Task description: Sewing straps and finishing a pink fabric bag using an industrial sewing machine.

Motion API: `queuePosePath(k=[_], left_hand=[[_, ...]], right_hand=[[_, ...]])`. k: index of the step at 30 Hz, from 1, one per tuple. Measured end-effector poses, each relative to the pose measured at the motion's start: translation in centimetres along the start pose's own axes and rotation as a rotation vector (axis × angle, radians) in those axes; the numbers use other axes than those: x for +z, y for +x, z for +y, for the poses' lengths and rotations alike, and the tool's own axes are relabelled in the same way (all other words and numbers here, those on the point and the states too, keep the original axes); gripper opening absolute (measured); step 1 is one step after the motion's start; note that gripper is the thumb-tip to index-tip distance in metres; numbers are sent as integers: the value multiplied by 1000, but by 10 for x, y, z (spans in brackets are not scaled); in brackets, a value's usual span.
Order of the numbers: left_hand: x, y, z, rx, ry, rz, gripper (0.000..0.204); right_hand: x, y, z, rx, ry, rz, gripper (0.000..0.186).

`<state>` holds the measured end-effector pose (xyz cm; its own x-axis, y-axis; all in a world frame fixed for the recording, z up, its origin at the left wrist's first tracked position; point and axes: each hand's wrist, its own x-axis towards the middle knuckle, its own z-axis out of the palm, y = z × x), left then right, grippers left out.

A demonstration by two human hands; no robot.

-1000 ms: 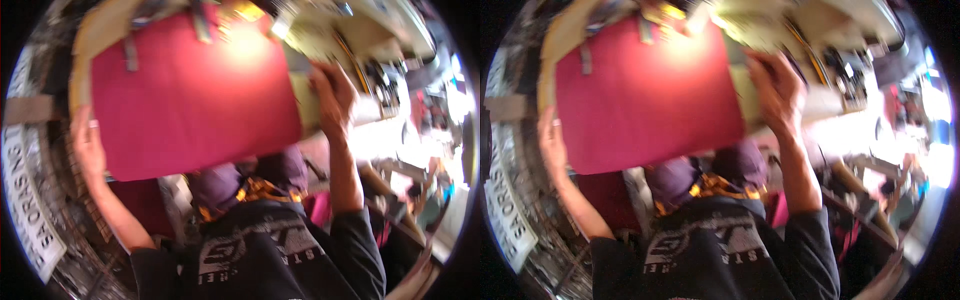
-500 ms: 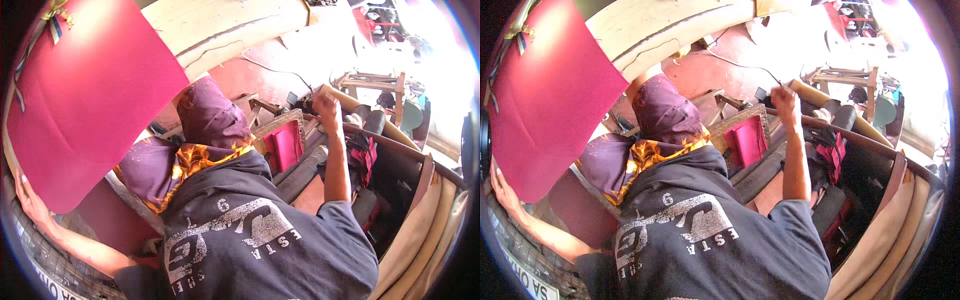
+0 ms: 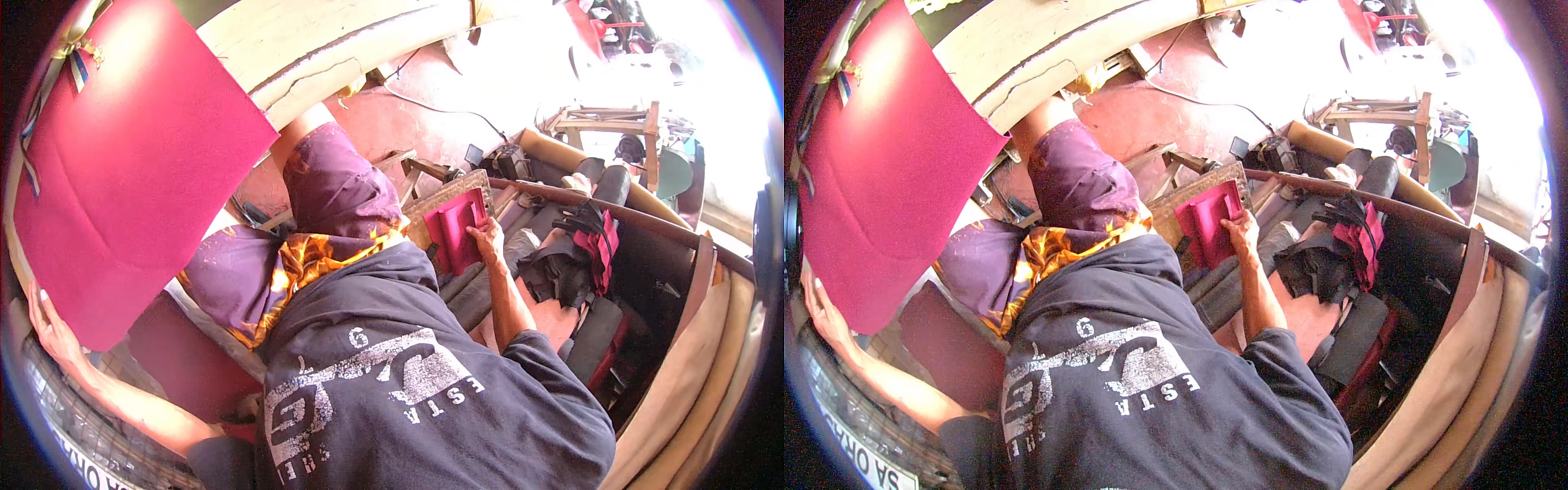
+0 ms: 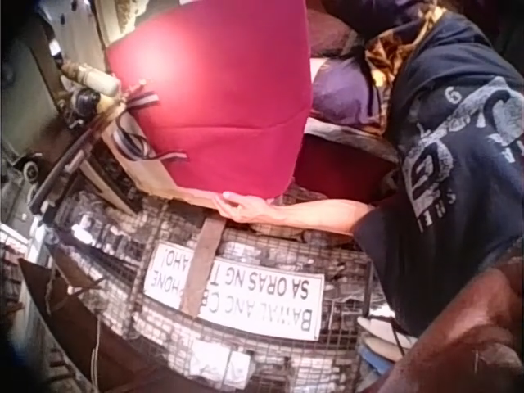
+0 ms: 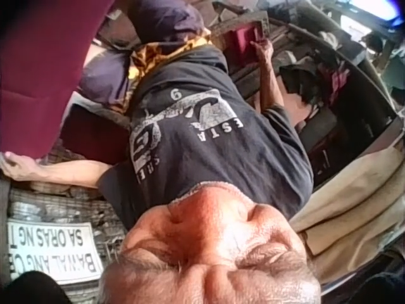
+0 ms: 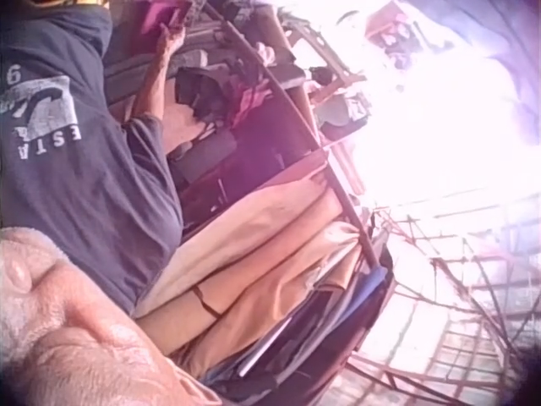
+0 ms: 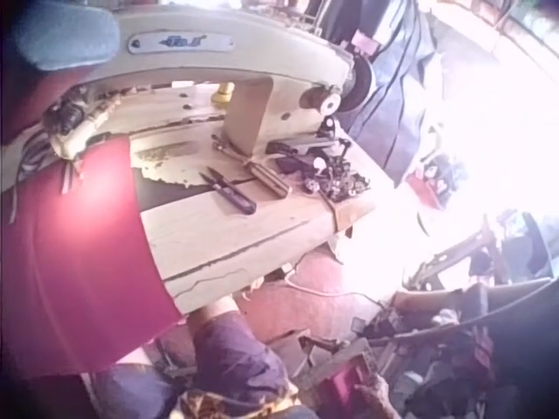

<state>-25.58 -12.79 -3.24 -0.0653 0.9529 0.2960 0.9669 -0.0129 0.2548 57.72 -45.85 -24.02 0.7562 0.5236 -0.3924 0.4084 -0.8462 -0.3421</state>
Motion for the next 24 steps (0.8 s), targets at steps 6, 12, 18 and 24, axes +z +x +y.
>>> queuePosePath(k=[6,12,18,24], left_hand=[[4,3,16,3,-89,-5,45],[2,8,16,20,-76,128,41],[-12,-12,90,149,-87,343,32],[-35,-20,180,162,-265,437,28]], right_hand=[[-64,-4,-32,-36,86,-334,23],[-174,-26,-139,-233,-31,-329,29],[-199,-125,-321,-931,325,-281,27],[-102,-148,-466,-828,1004,-591,37]])
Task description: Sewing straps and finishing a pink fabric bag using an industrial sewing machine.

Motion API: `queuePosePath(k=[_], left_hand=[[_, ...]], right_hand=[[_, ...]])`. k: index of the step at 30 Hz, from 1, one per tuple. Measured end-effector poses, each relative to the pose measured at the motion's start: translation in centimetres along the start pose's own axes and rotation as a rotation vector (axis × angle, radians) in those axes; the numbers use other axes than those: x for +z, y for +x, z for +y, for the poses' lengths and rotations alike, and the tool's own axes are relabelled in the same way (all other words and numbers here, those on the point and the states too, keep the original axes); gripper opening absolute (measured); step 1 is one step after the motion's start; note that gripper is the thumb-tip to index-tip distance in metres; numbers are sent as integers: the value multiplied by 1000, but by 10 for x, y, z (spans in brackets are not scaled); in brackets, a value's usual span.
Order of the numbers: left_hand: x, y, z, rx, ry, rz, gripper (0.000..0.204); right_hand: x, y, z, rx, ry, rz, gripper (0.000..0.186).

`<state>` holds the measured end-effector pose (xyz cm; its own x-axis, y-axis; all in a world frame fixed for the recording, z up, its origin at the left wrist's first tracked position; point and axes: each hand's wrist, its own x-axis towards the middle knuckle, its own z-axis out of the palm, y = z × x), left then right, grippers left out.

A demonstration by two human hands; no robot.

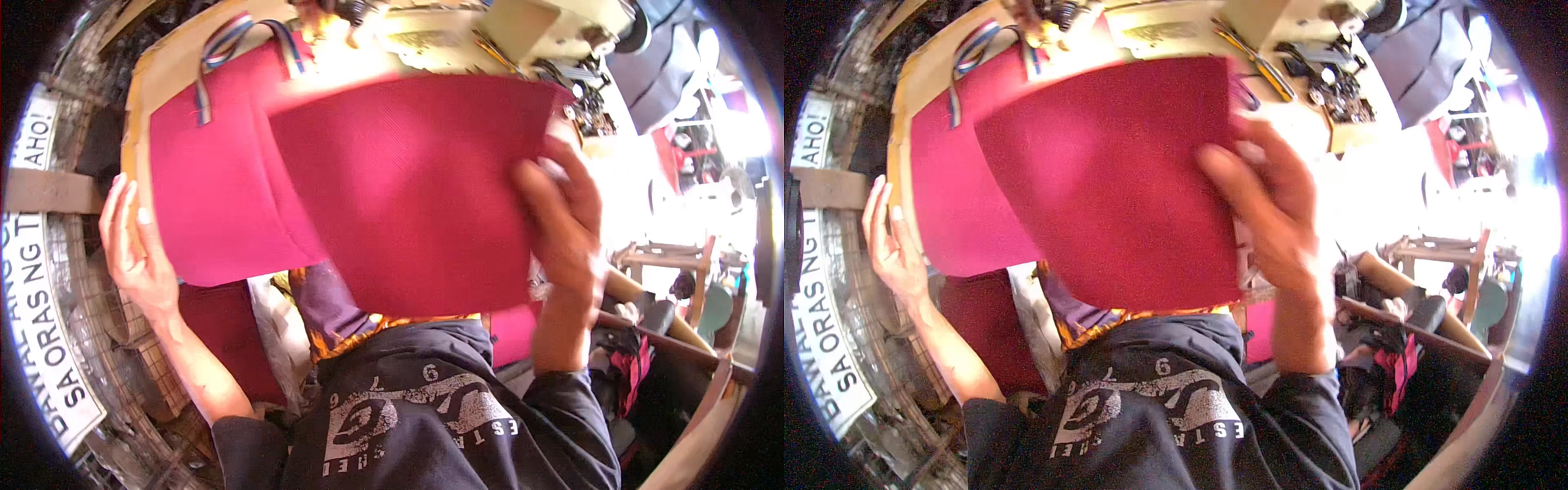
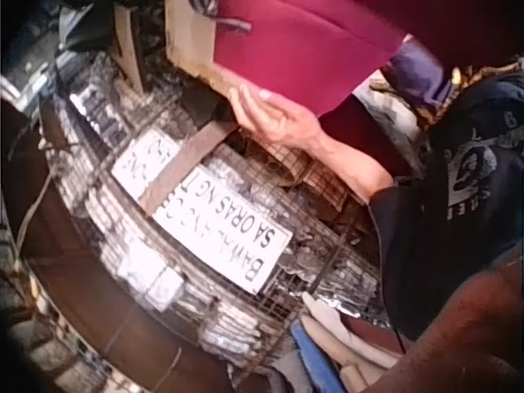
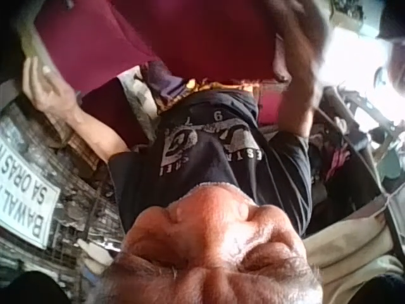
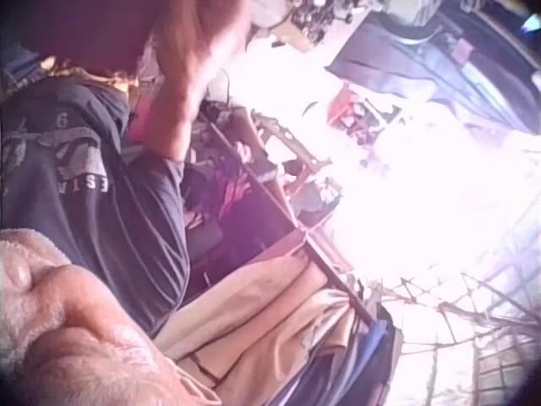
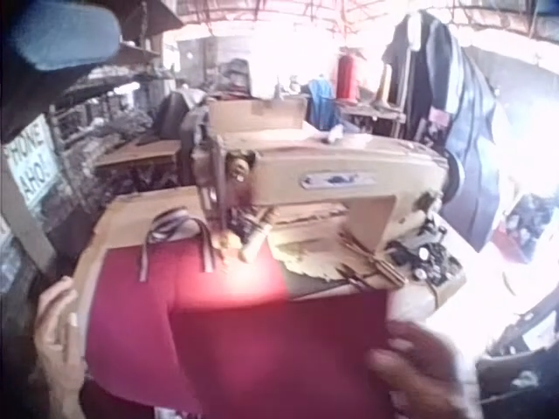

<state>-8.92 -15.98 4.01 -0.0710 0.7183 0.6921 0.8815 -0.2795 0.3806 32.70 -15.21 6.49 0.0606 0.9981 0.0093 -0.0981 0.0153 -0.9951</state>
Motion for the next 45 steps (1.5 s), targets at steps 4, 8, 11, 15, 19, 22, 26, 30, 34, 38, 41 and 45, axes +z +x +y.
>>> queuePosePath(k=[4,8,11,15,19,22,26,30,34,38,41,45], left_hand=[[-6,-8,28,87,80,-218,36],[4,-22,30,131,-11,-533,66],[24,-16,36,170,5,-661,89],[57,-8,44,229,-47,-700,96],[67,-3,46,245,-44,-735,86],[65,-1,44,202,-76,-664,76],[50,10,29,54,-351,-511,31],[58,12,42,-217,-404,-461,10],[86,12,49,-286,-222,-333,16],[103,12,55,-167,-40,-256,12],[107,10,57,-108,125,-276,12],[109,7,55,-200,99,-269,18]], right_hand=[[50,51,51,-148,-549,7,45],[31,38,68,-699,-927,-170,58],[42,31,54,-711,-1011,-537,63],[49,36,74,-737,-1044,-535,55],[57,40,72,-805,-1040,-441,42],[58,44,72,-758,-874,-397,35],[54,41,46,-508,-714,-354,25],[59,51,50,-379,-736,-277,14],[79,61,65,-425,-908,-60,22],[89,63,79,-374,-932,40,28],[93,65,79,-321,-950,63,29],[93,70,81,-479,-1071,66,30]])
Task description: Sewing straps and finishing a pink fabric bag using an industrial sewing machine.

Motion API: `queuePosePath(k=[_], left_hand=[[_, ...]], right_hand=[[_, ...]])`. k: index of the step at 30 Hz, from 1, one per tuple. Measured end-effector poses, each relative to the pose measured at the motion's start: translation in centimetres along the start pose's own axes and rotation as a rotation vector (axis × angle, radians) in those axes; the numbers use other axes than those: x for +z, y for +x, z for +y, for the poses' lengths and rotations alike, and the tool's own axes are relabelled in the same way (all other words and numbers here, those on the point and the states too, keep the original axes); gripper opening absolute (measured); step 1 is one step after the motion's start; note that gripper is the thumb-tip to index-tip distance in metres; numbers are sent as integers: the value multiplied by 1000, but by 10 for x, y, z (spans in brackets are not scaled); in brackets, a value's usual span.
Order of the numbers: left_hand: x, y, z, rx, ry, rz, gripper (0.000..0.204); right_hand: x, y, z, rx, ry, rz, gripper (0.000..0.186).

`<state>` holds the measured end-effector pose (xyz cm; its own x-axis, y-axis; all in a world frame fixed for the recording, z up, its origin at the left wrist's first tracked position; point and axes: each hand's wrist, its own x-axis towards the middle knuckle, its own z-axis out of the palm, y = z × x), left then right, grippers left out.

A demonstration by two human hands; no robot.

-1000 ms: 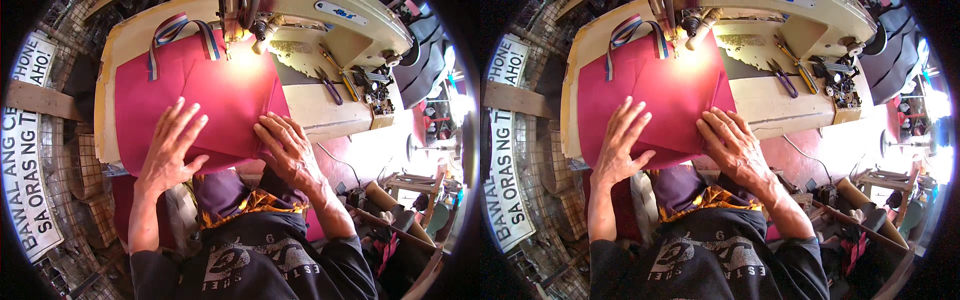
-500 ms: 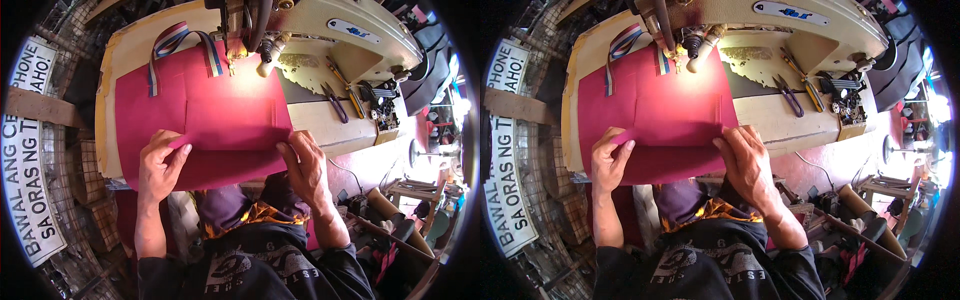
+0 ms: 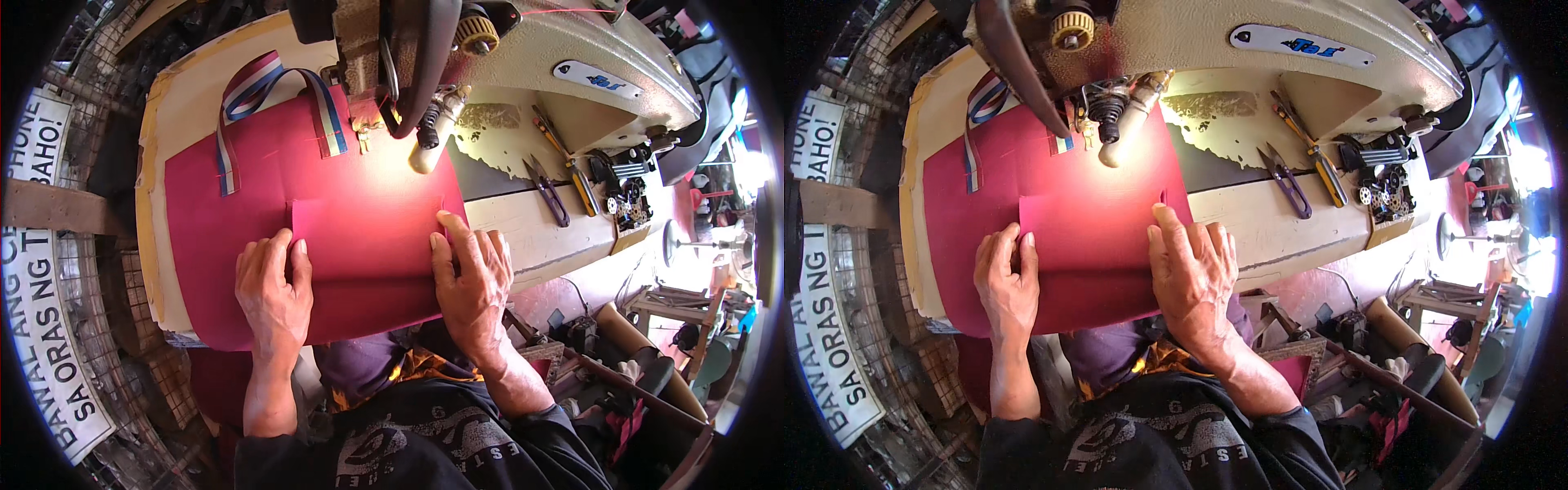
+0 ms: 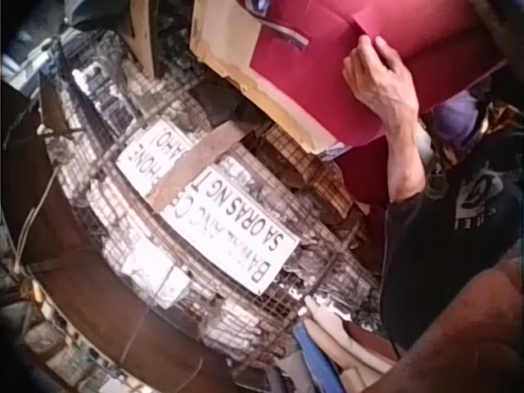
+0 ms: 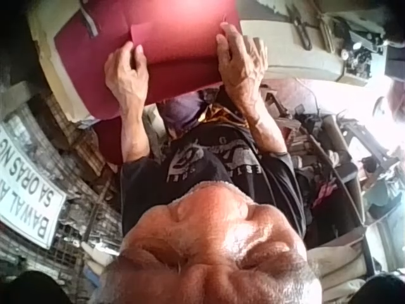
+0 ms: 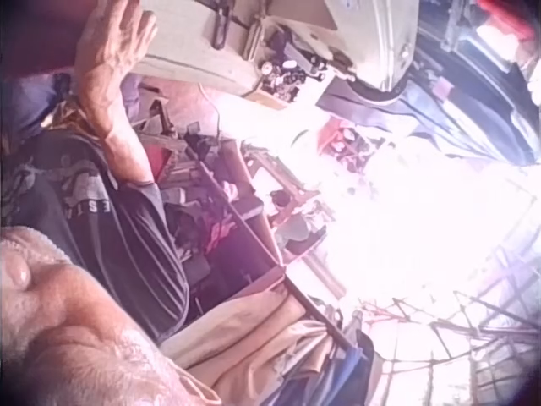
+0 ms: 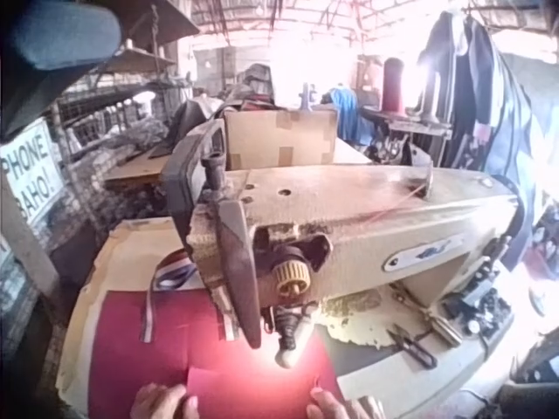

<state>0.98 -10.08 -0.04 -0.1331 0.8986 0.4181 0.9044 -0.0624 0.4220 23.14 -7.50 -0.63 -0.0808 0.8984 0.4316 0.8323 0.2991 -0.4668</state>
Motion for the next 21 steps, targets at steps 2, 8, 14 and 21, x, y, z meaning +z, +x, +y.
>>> queuePosePath(k=[2,8,14,21], left_hand=[[3,0,0,4,2,-4,23],[4,-2,2,-109,25,1,35],[2,5,8,-37,7,-11,28],[-1,6,9,-23,50,-53,19]], right_hand=[[3,0,3,-33,-6,26,31],[4,0,0,-25,-38,2,30],[0,1,1,-72,-110,-15,31],[5,-2,2,-108,-129,-2,33]])
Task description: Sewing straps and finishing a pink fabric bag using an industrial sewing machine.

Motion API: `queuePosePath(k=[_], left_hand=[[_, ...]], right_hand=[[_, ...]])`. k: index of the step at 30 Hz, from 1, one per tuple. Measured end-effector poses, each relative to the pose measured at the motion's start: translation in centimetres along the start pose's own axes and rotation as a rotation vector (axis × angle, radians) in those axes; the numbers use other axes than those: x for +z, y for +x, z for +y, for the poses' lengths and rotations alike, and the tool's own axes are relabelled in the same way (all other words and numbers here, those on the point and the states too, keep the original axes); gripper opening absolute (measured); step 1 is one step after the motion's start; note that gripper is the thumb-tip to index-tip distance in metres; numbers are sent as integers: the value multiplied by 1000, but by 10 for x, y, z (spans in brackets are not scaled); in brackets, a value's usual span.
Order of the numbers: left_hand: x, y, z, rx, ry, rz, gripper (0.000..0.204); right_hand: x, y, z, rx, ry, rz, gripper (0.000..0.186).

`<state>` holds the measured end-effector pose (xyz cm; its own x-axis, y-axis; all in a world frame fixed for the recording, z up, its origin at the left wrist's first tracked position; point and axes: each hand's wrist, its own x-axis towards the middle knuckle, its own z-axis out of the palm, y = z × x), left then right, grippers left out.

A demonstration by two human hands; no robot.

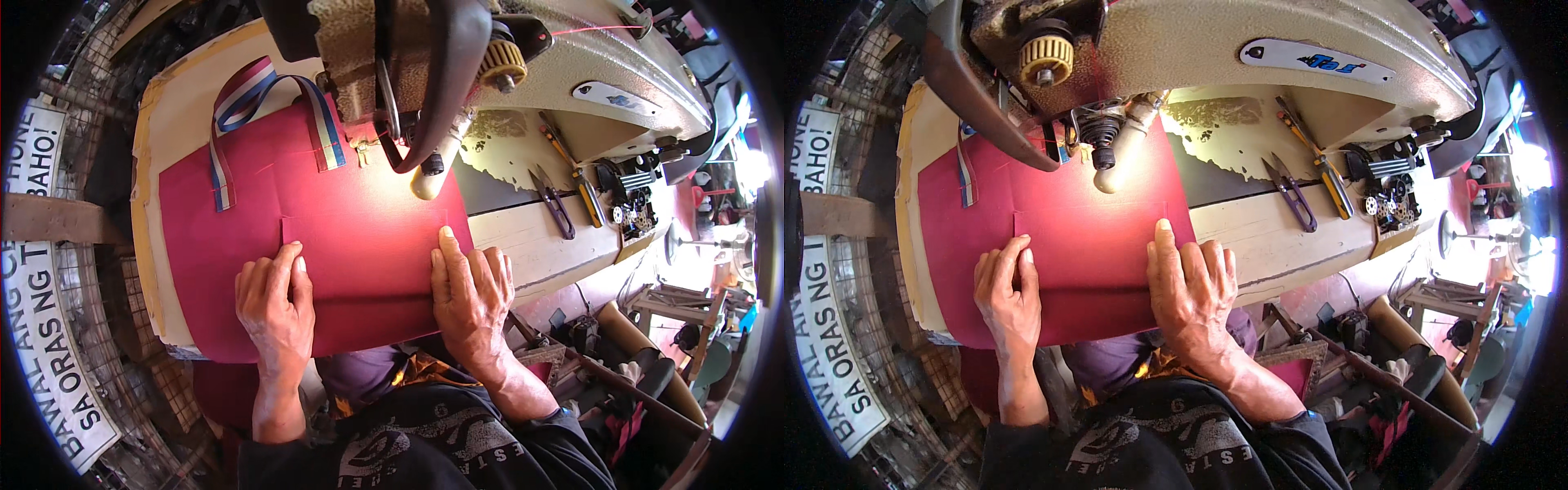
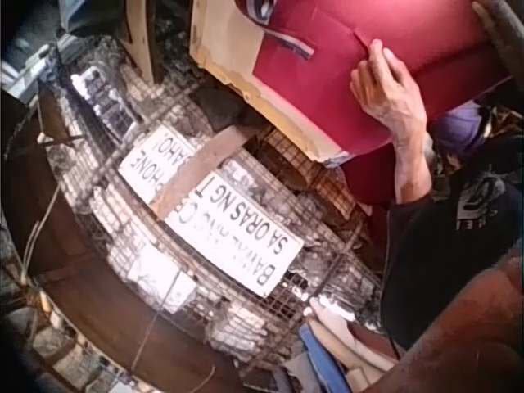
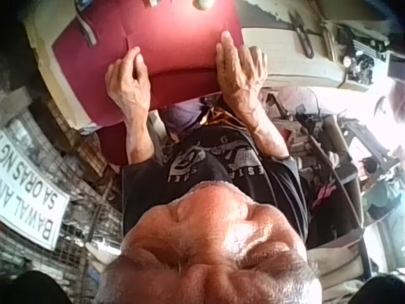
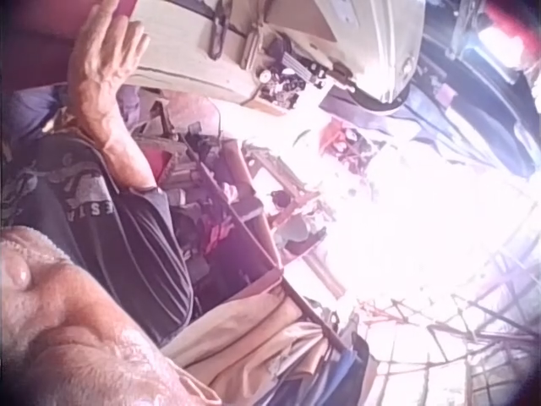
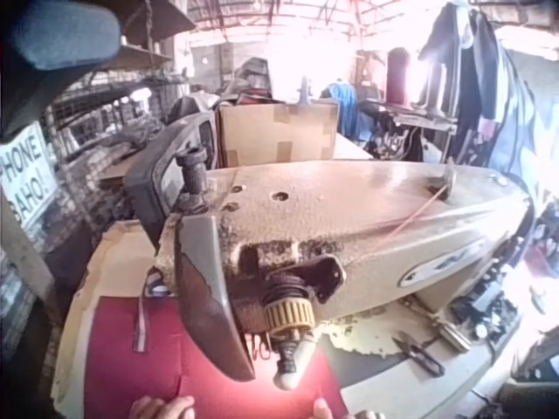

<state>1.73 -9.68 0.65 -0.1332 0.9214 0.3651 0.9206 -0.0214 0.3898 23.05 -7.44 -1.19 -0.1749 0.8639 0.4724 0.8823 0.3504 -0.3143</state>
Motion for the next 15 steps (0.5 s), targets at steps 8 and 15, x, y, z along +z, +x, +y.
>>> queuePosePath(k=[8,15], left_hand=[[3,0,-5,66,-24,59,24],[2,-5,-6,52,0,55,28]], right_hand=[[1,1,1,-5,21,35,38],[0,-3,3,-27,39,-9,38]])
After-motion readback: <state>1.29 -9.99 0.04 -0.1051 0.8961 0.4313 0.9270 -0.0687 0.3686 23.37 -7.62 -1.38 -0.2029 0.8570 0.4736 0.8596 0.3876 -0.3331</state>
